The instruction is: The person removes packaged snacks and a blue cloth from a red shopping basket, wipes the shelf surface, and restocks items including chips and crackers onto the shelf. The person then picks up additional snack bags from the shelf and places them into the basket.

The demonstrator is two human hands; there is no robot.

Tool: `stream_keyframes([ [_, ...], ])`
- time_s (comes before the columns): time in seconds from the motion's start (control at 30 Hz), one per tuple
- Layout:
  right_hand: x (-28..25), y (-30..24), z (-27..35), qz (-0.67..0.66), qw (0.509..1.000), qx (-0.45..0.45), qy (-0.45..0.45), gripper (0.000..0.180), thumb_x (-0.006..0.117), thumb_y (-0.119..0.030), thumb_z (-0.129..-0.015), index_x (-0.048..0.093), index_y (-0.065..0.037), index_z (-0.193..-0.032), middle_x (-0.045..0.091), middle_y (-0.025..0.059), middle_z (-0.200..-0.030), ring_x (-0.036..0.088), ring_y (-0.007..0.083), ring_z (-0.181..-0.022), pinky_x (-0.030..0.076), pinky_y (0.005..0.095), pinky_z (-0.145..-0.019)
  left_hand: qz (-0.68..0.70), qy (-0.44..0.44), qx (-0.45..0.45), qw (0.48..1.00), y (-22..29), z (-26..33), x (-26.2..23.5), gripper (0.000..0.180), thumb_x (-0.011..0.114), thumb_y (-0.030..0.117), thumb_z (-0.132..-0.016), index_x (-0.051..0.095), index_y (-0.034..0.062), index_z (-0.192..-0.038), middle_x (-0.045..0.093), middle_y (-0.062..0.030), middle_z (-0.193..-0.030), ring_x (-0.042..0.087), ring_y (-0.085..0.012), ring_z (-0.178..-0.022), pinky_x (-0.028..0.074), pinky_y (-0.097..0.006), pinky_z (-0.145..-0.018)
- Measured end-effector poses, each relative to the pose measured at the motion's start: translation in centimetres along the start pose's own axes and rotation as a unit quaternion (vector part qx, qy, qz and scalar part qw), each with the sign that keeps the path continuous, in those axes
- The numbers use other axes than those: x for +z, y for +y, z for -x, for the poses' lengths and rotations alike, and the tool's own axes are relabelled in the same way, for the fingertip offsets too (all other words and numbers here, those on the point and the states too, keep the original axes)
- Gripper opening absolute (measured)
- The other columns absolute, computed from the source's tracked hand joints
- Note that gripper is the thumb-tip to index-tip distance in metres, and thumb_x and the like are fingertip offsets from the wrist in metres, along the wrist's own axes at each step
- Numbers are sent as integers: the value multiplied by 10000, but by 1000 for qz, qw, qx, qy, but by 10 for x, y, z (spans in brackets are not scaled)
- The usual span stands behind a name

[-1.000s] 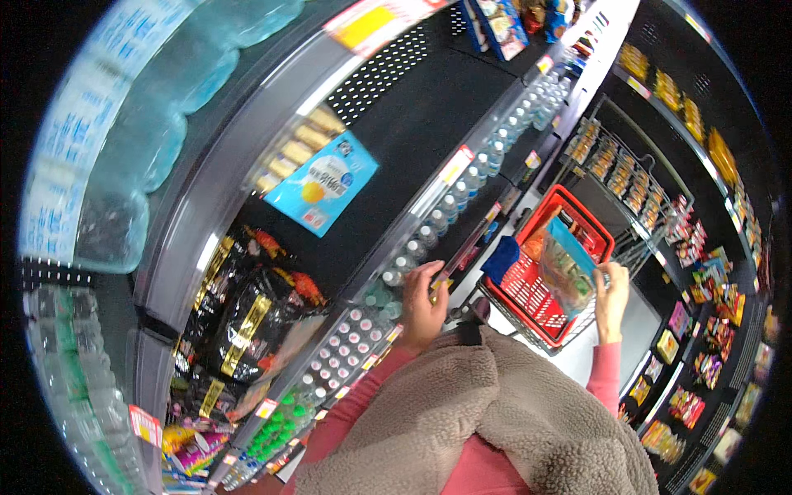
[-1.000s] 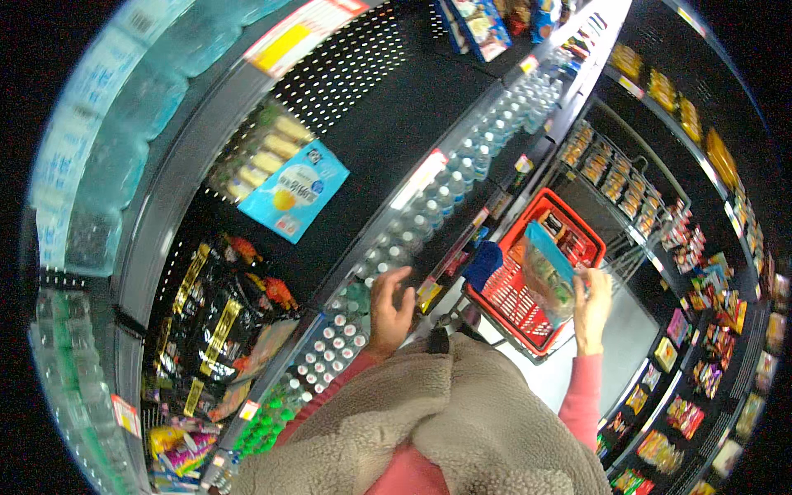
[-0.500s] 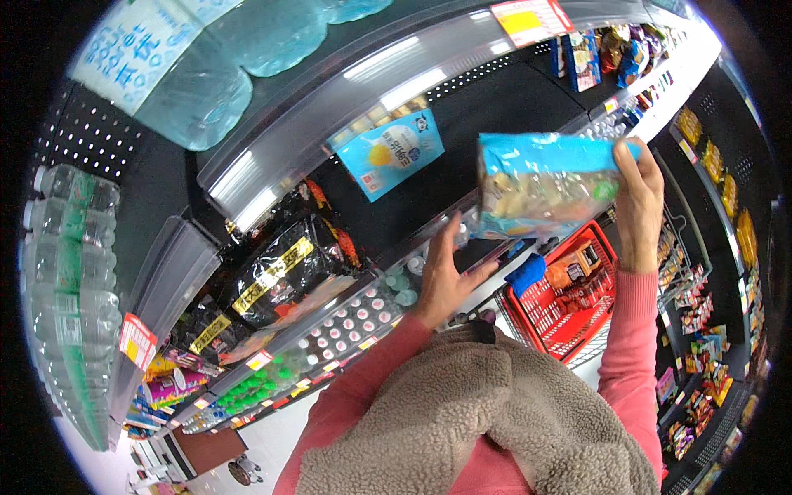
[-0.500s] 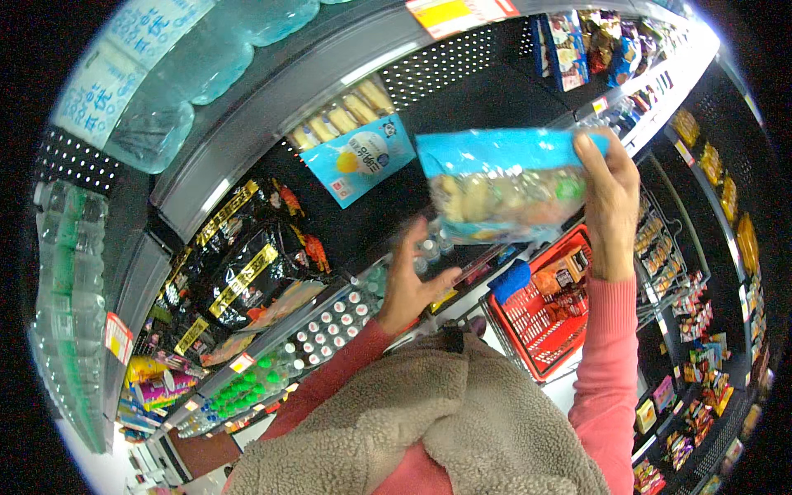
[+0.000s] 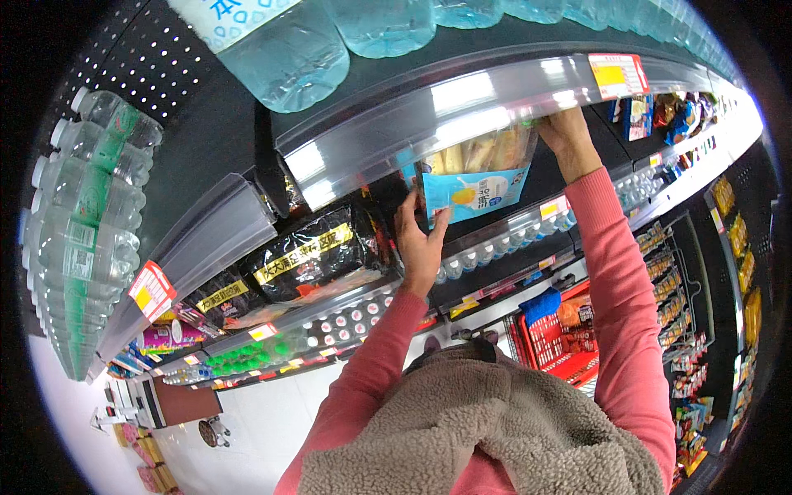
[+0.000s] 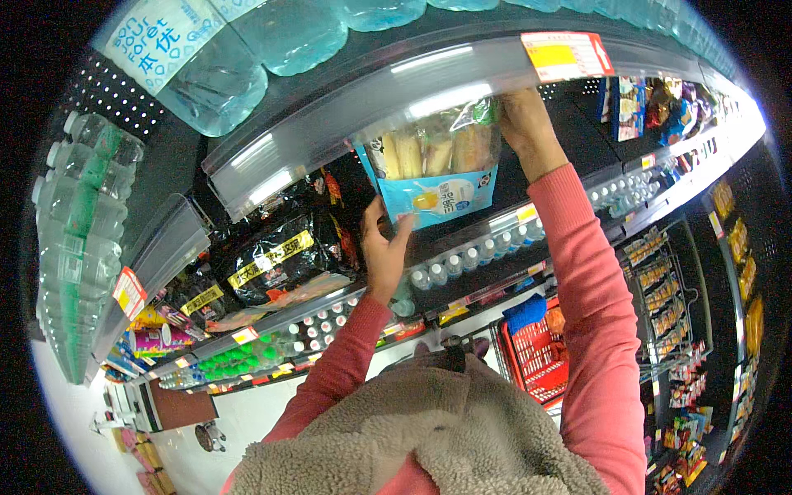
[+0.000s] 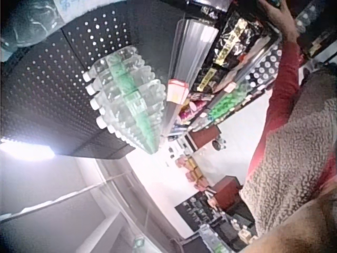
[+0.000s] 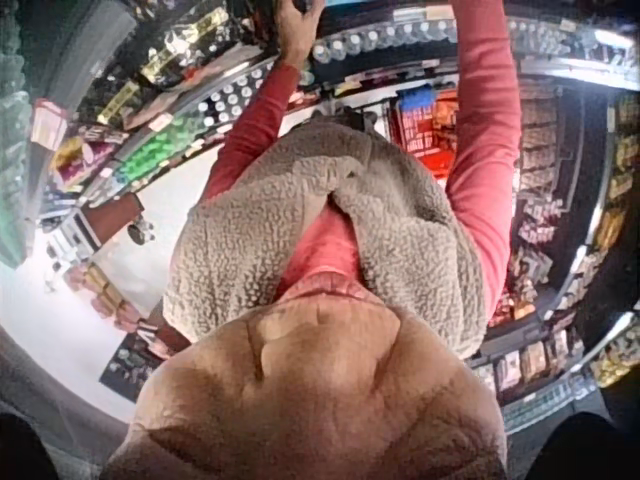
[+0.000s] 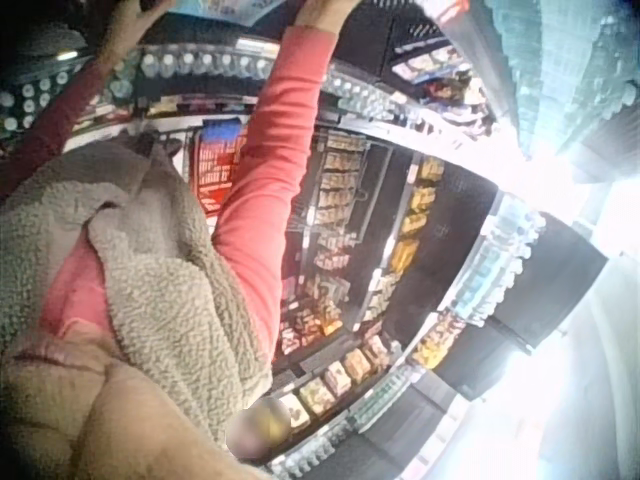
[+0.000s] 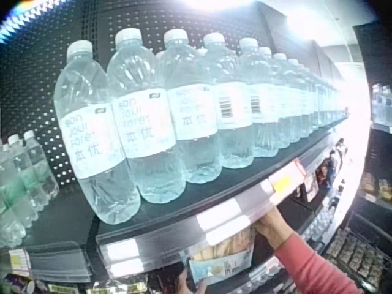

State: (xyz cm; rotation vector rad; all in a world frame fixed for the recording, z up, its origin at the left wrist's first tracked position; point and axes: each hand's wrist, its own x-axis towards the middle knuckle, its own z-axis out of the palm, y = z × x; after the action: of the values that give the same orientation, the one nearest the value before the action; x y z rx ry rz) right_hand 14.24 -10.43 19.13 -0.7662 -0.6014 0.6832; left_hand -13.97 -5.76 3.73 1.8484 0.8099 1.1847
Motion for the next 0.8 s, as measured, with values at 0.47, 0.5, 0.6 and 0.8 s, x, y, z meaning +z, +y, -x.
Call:
stream_keyframes([
  [0.47, -5, 65, -45, 142, 989, -8, 38, 328, 686, -216, -1007, 627, 3, -1245, 699, 89, -1123, 667, 216, -994, 561, 355, -852, -15, 31, 10, 999, -29, -3, 2, 538, 766, 133, -967, 531, 1, -1433, 656, -142, -1328, 644, -228, -1179, 555, -366, -951],
  [0.5, -11, 69, -46, 217, 974, -50, 29, 337, 689, -219, -1007, 625, 7, -1248, 699, 91, -1124, 667, 217, -993, 562, 354, -851, -31, 32, 22, 999, -28, -3, 2, 547, 763, 139, -969, 524, 0, -1441, 643, -142, -1347, 644, -235, -1179, 560, -367, -944],
  [0.6, -34, 71, -41, 527, 820, -225, 2, 362, 697, -228, -1006, 618, 21, -1257, 698, 100, -1124, 668, 218, -991, 563, 352, -846, -7, 20, -53, 998, -22, -2, 2, 622, 784, 174, -937, 515, -24, -1462, 598, -202, -1381, 577, -353, -1272, 442, -431, -1092],
  [0.8, -47, 88, 36, 379, 921, -89, -5, 558, 748, -313, -985, 561, 52, -1364, 665, 158, -1250, 630, 229, -1141, 533, 367, -967, -60, -1, -2, 998, -13, -10, 3, 799, 726, 144, -936, 313, -40, -1595, 498, -255, -1471, 502, -428, -1343, 394, -462, -1154],
])
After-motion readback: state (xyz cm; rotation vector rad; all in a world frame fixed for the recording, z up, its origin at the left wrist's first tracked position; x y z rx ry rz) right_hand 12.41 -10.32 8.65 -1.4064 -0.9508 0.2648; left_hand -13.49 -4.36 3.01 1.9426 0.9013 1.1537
